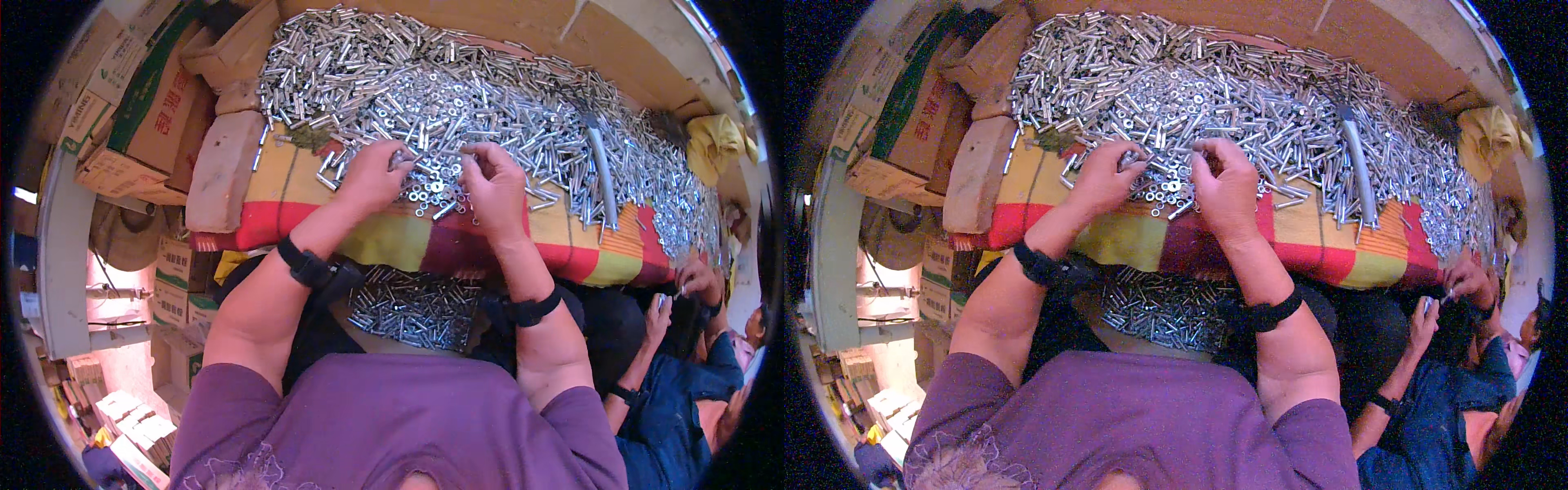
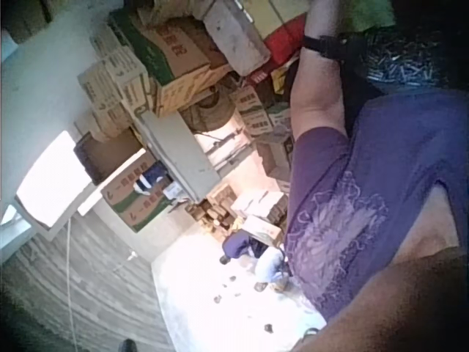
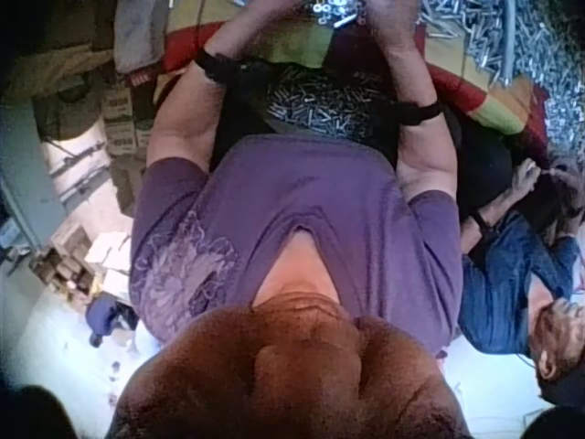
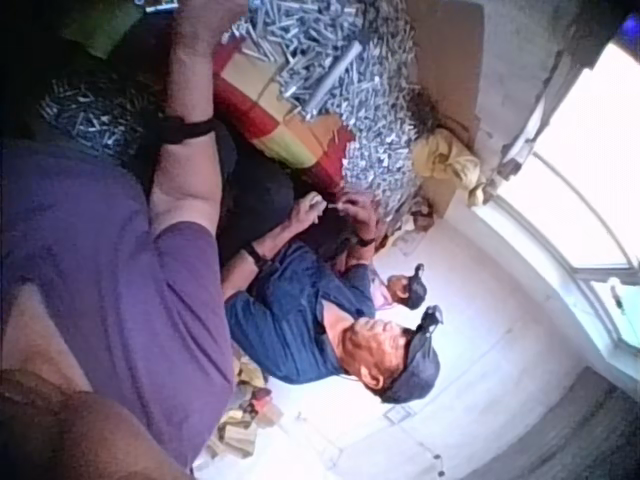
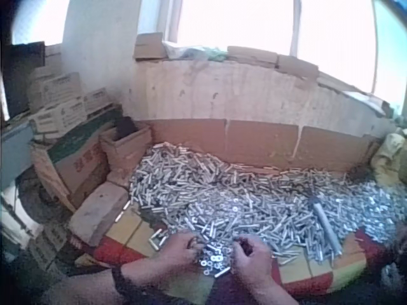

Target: Assembling bolts by sliding washers and other components onto them.

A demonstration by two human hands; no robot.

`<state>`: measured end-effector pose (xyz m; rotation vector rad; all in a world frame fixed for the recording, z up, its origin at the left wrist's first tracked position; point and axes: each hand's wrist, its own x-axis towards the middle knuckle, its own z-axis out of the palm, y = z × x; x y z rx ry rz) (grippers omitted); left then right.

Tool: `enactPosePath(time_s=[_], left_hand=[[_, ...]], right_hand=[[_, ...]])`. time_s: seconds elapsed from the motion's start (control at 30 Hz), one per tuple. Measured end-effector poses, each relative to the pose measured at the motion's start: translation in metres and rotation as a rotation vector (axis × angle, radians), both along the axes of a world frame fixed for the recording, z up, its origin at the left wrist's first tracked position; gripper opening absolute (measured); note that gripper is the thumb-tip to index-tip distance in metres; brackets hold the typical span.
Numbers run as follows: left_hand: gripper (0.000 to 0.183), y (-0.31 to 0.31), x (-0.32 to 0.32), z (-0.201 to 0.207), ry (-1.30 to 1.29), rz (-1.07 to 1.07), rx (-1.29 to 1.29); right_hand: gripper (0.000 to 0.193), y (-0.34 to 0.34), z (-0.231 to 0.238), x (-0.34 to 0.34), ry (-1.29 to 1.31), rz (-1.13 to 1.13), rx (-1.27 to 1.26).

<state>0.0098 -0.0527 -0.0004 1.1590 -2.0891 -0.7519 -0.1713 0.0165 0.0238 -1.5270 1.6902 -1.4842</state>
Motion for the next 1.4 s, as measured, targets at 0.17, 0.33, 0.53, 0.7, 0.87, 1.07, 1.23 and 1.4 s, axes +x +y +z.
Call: enactPosePath(time_s=[0.17,0.33,0.53,0.7,0.87,1.07,1.23,1.4], left_hand=[[0.012,0.009,0.002,0.016,0.233,-0.175,0.444],[0.009,0.018,0.011,0.018,0.464,-0.065,0.804],[0.013,0.028,0.033,0.011,0.949,0.033,1.201],[0.017,0.025,0.041,0.016,1.107,0.237,1.288],[0.02,-0.001,0.049,0.005,0.574,0.14,0.731],[0.028,0.004,0.013,0.011,-0.356,0.17,-0.004],[0.022,0.007,0.007,0.005,-0.332,0.153,-0.106],[0.023,0.007,-0.002,0.018,-0.401,0.206,-0.072]], right_hand=[[0.007,0.001,0.006,0.002,-0.435,0.09,0.028],[0.009,0.006,0.007,0.014,-0.451,0.227,0.162],[0.023,0.012,-0.011,0.044,0.069,0.354,0.082],[0.015,0.001,-0.006,0.042,0.789,0.178,-0.215],[0.007,-0.005,-0.01,0.036,0.954,0.224,-0.125],[0.005,-0.001,-0.011,0.016,0.831,0.188,-0.078],[0.011,0.002,-0.002,0.009,0.202,-0.001,-0.083],[0.008,0.002,0.002,-0.007,-0.001,-0.059,-0.052]])
